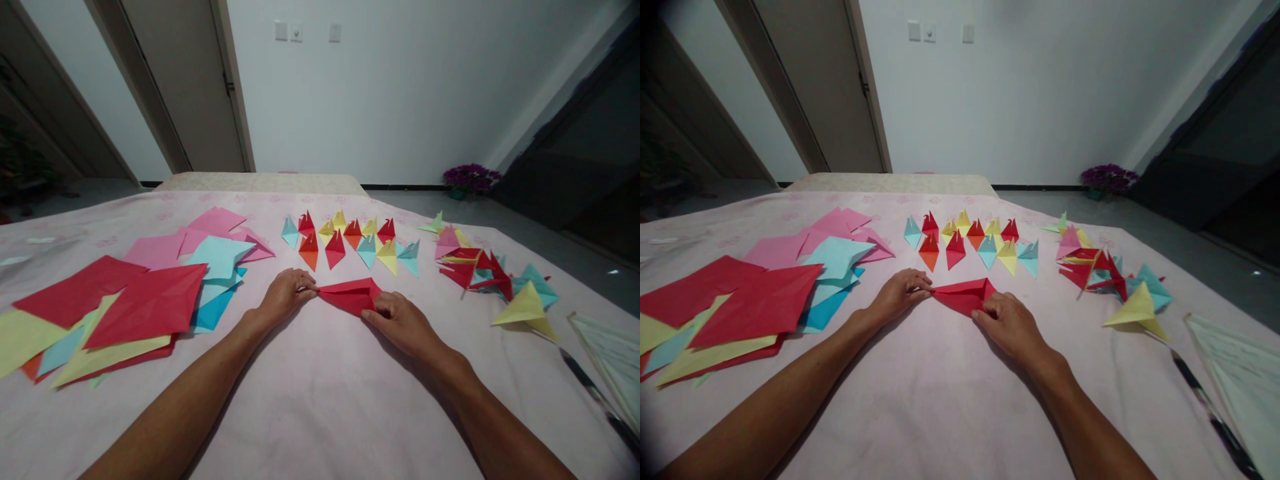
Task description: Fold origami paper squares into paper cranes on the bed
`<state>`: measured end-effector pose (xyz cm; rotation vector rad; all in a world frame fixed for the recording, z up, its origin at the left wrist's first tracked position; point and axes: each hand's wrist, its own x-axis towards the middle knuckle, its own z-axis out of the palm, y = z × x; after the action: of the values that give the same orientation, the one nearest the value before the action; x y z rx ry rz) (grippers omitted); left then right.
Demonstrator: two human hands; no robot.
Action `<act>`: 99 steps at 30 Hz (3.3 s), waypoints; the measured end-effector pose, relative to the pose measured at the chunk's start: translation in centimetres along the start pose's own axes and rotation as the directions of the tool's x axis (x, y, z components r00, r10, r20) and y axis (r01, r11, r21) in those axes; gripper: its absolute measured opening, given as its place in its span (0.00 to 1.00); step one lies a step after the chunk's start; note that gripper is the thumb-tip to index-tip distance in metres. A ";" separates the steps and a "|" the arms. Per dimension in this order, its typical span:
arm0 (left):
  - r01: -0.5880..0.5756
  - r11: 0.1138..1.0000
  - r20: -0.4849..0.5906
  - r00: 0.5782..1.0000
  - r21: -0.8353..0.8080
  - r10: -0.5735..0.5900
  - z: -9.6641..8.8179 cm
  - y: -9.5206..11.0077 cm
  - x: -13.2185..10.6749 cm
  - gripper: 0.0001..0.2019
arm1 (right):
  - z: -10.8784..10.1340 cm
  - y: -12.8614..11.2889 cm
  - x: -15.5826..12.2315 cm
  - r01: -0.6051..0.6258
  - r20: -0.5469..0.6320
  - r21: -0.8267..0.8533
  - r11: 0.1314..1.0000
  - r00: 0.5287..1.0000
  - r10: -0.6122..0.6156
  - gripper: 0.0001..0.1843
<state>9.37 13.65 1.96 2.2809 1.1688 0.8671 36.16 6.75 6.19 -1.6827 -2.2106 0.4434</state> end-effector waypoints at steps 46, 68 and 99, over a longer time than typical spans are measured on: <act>-0.378 0.863 0.381 0.892 0.335 0.243 2.4 4.8 -1.8 0.35 | 0.5 -4.1 -1.3 0.065 -0.293 -0.438 0.897 0.932 -0.211 0.15; -0.363 0.845 0.412 0.891 0.392 0.191 2.8 5.5 -2.0 0.33 | 4.0 -1.1 -0.7 -0.080 -0.244 -0.290 0.954 0.970 0.007 0.21; -0.081 0.863 0.073 0.996 0.499 0.051 2.9 5.9 -2.6 0.26 | 2.6 -1.7 -1.7 -0.175 -0.404 -0.265 0.948 0.913 0.055 0.11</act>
<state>13.54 7.95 2.72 2.7510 1.4280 0.5546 33.93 4.55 4.44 -1.8632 -1.9540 -0.2049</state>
